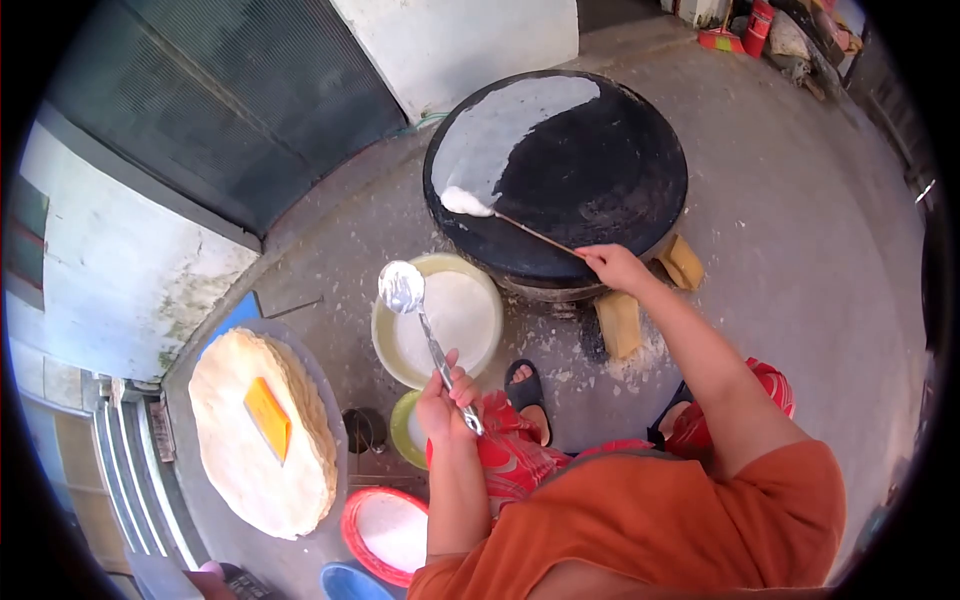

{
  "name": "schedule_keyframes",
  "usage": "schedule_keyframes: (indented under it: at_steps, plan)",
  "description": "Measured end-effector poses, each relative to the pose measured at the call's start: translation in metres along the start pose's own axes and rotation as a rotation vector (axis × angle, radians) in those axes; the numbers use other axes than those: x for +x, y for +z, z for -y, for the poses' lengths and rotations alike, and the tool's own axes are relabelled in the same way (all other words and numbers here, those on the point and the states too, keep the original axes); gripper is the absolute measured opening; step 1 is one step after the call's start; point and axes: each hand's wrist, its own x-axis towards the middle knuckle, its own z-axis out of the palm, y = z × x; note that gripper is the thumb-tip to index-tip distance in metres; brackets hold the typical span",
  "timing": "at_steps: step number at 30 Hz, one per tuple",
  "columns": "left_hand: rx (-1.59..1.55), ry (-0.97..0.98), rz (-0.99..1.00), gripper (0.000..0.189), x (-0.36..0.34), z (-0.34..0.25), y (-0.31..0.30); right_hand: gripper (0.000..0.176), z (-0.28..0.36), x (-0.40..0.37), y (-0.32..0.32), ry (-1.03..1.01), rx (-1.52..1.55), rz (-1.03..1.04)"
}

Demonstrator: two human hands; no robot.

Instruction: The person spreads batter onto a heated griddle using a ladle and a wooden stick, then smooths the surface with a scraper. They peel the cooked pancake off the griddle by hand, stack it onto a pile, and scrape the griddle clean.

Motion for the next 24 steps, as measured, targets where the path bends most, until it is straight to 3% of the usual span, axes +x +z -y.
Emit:
schedule_keyframes:
  at_steps: [2, 3, 6, 8, 11, 13, 15, 16, 20, 24]
  plan:
    - [-0.011, -0.010, 0.002, 0.027, -0.003, -0.002, -0.001, 0.028, 0.034, -0.036, -0.014, 0.197, -0.086, 0.115]
    - [-0.019, -0.017, 0.002, 0.027, -0.003, -0.004, -0.001, 0.028, 0.039, -0.054, -0.015, 0.198, -0.092, 0.110]
    - [-0.101, -0.115, 0.141, 0.035, 0.003, -0.015, -0.019, 0.028, 0.034, -0.099, -0.009, 0.091, -0.311, 0.080]
    - [-0.096, -0.113, 0.142, 0.035, 0.003, -0.017, -0.022, 0.034, 0.032, -0.112, 0.002, 0.006, -0.400, -0.093]
    - [-0.082, -0.112, 0.150, 0.034, 0.001, -0.019, -0.023, 0.038, 0.048, -0.093, 0.043, 0.000, -0.432, -0.194]
    - [-0.075, -0.122, 0.160, 0.034, 0.002, -0.021, -0.027, 0.046, 0.059, -0.058, 0.077, -0.118, -0.421, -0.125]
    - [-0.037, -0.093, 0.111, 0.033, -0.004, -0.018, -0.019, 0.049, 0.097, -0.025, 0.109, -0.102, -0.506, -0.063]
    - [-0.006, -0.067, 0.063, 0.032, -0.007, -0.017, -0.016, 0.055, 0.102, -0.009, 0.132, -0.246, -0.534, -0.157]
    - [-0.031, -0.110, 0.136, 0.032, -0.004, -0.022, -0.026, 0.059, 0.123, 0.039, 0.186, -0.070, -0.681, 0.051]
    - [-0.048, -0.109, 0.152, 0.031, -0.007, -0.023, -0.027, 0.062, 0.109, 0.016, 0.177, 0.019, -0.572, -0.047]
